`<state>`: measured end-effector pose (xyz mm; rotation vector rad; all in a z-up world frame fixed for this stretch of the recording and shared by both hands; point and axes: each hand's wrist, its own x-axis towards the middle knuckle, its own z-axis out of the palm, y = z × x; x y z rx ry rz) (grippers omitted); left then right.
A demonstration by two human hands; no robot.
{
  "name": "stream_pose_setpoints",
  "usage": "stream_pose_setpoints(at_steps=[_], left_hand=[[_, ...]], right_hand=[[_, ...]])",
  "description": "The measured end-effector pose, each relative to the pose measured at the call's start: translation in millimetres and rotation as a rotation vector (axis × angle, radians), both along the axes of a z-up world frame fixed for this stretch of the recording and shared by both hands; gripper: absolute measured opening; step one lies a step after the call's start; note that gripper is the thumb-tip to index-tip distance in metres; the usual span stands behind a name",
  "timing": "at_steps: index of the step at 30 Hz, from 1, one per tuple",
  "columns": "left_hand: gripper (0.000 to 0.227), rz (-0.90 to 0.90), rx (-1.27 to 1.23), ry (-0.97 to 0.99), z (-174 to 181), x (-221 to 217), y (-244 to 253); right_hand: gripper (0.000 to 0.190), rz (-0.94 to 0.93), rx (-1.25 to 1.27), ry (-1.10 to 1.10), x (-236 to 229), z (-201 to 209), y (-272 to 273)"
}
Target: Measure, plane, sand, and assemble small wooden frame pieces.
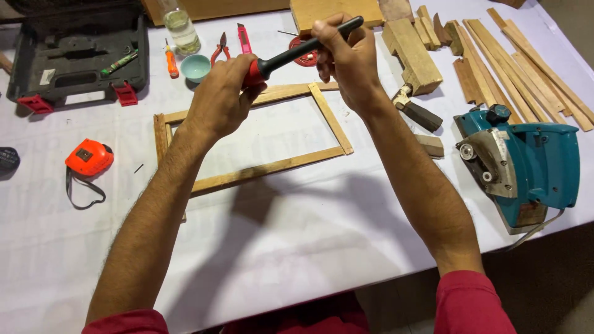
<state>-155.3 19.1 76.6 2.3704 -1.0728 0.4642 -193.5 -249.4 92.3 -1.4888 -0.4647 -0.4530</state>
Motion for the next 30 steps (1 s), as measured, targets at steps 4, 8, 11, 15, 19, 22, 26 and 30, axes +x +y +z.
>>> stream_pose_setpoints(at_steps=[4, 8, 11, 15, 19, 22, 26, 30], left_hand=[[0.043, -0.098, -0.094, -0.095, -1.5, -17.8, 11.1], [0.052, -0.002, -0.109, -0.098, -27.5, -24.1, 34.0], [0.066, 0.166, -0.109, -0.091, -66.8, -24.0, 60.1], [0.084, 0.246, -0.055, 0.017, -116.1, -9.3, 79.8], [0.092, 0.221, -0.020, 0.124, -134.0, 7.5, 75.4], [0.098, 0.163, 0.008, 0.149, -142.2, 18.3, 55.8], [0.100, 0.066, 0.032, 0.211, -142.0, 22.8, 25.1], [0.100, -0.010, 0.044, 0.248, -142.0, 24.3, -5.9]], right_hand=[[0.028, 0.096, -0.080, 0.184, -11.9, -3.8, 51.7], [0.040, 0.227, -0.170, 0.363, 7.8, -36.9, 86.5], [0.039, 0.149, -0.211, 0.446, 34.2, -62.0, 109.1], [0.039, 0.076, -0.222, 0.543, 66.1, -77.1, 129.5], [0.038, 0.070, -0.227, 0.587, 86.0, -94.7, 133.6], [0.038, -0.013, -0.308, 0.655, 90.3, -102.8, 120.5], [0.041, -0.063, -0.317, 0.714, 88.8, -109.0, 90.8], [0.039, -0.131, -0.316, 0.723, 79.0, -106.0, 60.8]])
